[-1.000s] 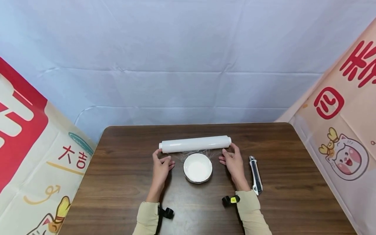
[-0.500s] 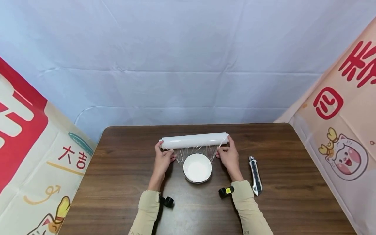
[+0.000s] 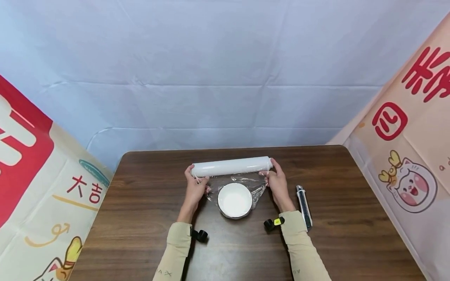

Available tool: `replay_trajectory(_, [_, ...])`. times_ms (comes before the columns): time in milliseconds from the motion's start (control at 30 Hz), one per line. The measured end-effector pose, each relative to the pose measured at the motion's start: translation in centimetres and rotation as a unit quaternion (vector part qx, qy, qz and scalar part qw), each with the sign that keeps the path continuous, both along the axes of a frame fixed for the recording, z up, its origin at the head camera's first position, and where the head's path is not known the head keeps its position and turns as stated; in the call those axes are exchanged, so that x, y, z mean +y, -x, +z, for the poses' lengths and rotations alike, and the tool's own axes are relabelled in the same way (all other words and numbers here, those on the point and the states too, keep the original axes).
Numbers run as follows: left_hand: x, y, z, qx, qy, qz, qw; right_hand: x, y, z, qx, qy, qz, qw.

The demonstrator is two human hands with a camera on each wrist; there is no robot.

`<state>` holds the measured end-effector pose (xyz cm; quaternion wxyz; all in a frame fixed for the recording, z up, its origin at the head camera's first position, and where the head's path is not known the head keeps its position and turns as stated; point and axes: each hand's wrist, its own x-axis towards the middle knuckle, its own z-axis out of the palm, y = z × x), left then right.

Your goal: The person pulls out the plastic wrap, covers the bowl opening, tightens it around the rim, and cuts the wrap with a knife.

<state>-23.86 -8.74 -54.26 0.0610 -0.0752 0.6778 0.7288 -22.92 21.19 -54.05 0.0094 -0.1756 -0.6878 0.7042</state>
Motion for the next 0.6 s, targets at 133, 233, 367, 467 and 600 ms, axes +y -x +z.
replay_trajectory(133, [-0.5, 0.2, -0.2, -0.003, 0.02, -0.01, 0.9998, 0.2, 0.2, 0.2, -0.002, 0.004, 0.006, 1.0])
replay_trajectory(233, [-0.7, 0.3, -0.3, -0.002, 0.021, -0.017, 0.9996, 0.2, 0.2, 0.3, -0.009, -0.014, 0.014, 0.9998])
replay_trajectory(367, [-0.9, 0.5, -0.4, 0.002, 0.023, -0.012, 0.9997, 0.1, 0.5, 0.2, -0.015, -0.028, 0.024, 0.9992])
replay_trajectory(467, [-1.1, 0.6, -0.7, 0.004, 0.033, -0.006, 0.9994, 0.0, 0.8, 0.0, -0.008, -0.034, 0.027, 0.999])
replay_trajectory(600, [-1.3, 0.6, -0.9, 0.003, 0.042, -0.008, 0.9991, -0.2, 1.0, -0.1, 0.001, -0.036, 0.029, 0.9989])
